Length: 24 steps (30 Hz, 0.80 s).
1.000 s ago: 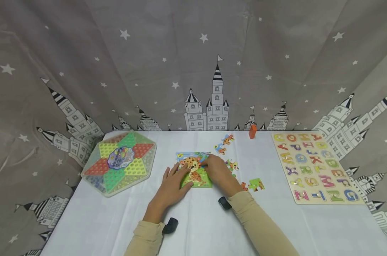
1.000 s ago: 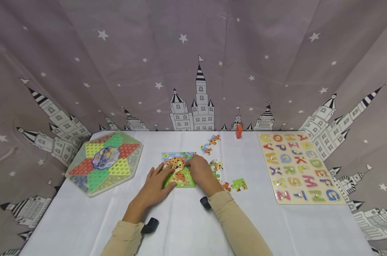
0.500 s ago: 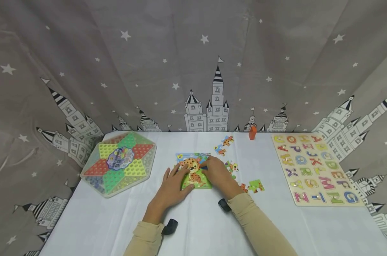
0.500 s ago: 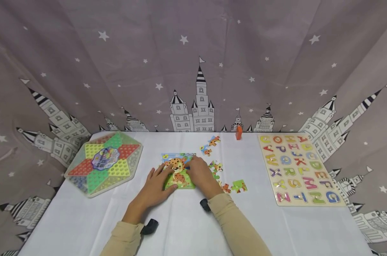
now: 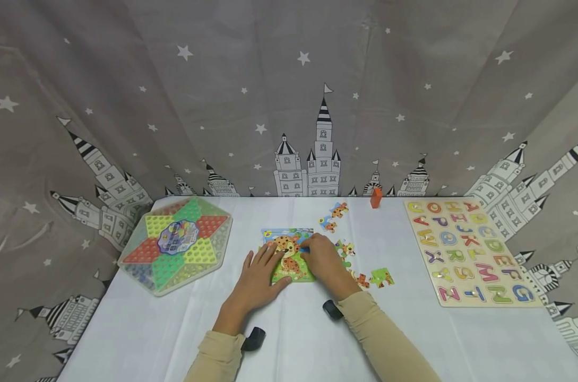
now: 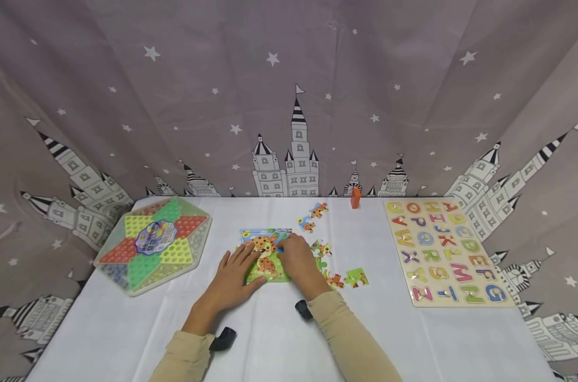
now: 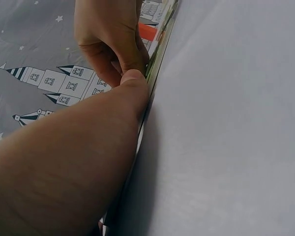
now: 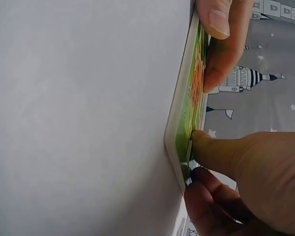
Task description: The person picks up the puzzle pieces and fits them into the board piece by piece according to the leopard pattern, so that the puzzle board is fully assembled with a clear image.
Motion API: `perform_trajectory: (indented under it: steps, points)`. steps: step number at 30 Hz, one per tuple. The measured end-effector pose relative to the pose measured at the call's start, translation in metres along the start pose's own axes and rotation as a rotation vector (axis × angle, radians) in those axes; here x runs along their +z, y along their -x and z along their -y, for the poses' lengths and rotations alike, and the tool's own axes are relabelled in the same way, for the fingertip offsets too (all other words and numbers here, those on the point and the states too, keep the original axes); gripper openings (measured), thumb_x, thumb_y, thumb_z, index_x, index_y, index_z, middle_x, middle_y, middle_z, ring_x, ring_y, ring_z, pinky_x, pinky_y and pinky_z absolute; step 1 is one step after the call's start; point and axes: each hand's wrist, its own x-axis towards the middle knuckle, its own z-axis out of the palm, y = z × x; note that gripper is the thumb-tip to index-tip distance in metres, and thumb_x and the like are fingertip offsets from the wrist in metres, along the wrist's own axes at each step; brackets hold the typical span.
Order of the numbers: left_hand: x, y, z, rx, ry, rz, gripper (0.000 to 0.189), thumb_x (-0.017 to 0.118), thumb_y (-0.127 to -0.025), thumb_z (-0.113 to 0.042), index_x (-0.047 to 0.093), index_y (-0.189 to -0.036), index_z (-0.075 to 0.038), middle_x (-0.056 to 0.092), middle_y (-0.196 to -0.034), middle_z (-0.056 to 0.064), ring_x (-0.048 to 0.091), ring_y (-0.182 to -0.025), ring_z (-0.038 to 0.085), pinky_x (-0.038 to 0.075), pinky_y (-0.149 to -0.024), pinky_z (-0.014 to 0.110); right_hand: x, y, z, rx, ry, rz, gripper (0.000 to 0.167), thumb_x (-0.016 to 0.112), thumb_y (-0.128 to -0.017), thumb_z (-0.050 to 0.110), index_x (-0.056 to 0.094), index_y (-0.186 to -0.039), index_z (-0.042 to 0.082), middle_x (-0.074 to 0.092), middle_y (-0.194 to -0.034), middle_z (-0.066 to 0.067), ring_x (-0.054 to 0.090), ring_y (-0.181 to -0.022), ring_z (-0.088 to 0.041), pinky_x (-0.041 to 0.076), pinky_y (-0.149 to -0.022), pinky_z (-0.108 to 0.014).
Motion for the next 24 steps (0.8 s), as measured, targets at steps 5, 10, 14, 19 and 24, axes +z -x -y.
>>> perform_trajectory:
  steps: [5,10,14,19,24]
  points:
    - [0.001,0.0,-0.001,0.001,-0.005,-0.01,0.073,0.058,-0.096,-0.058,0.042,-0.157,-0.02,0.031,-0.168,0.009,0.023,-0.158,0.033,0.013,-0.127,0.064,-0.011,0.004,-0.015,0.022,-0.106,0.034,0.031,0.076,-0.093,0.023,0.075,-0.12,0.008,0.071,-0.107,-0.009,0.067,-0.098,-0.025,0.058,-0.088,-0.041]
    - [0.003,0.0,-0.003,0.001,0.0,-0.015,0.075,0.058,-0.095,-0.059,0.041,-0.157,-0.021,0.029,-0.169,0.009,0.023,-0.158,0.034,0.013,-0.127,0.063,-0.036,0.011,-0.053,0.194,-0.163,0.044,0.047,0.076,-0.093,0.026,0.066,-0.135,0.007,0.068,-0.116,-0.012,0.063,-0.104,-0.026,0.055,-0.094,-0.043]
    - [0.002,0.001,-0.003,-0.002,0.0,-0.019,0.075,0.059,-0.095,-0.059,0.042,-0.157,-0.02,0.029,-0.169,0.009,0.023,-0.157,0.034,0.013,-0.127,0.064,-0.05,0.021,-0.082,0.304,-0.085,0.078,0.063,0.077,-0.091,0.034,0.058,-0.142,0.002,0.058,-0.135,-0.02,0.057,-0.124,-0.036,0.048,-0.11,-0.052]
    - [0.0,0.001,-0.002,-0.007,-0.008,-0.015,0.076,0.059,-0.095,-0.058,0.042,-0.157,-0.018,0.029,-0.169,0.009,0.023,-0.157,0.034,0.012,-0.127,0.063,-0.053,0.028,-0.088,0.325,-0.063,0.07,0.057,0.081,-0.089,0.032,0.065,-0.133,0.0,0.059,-0.13,-0.022,0.059,-0.119,-0.037,0.05,-0.107,-0.052]
    - [0.001,0.0,-0.001,-0.006,-0.001,-0.014,0.077,0.059,-0.094,-0.059,0.042,-0.157,-0.018,0.029,-0.169,0.009,0.023,-0.157,0.035,0.013,-0.128,0.063,-0.052,0.028,-0.088,0.339,-0.099,0.049,0.046,0.08,-0.089,0.027,0.068,-0.124,-0.001,0.062,-0.118,-0.019,0.058,-0.101,-0.03,0.053,-0.094,-0.047]
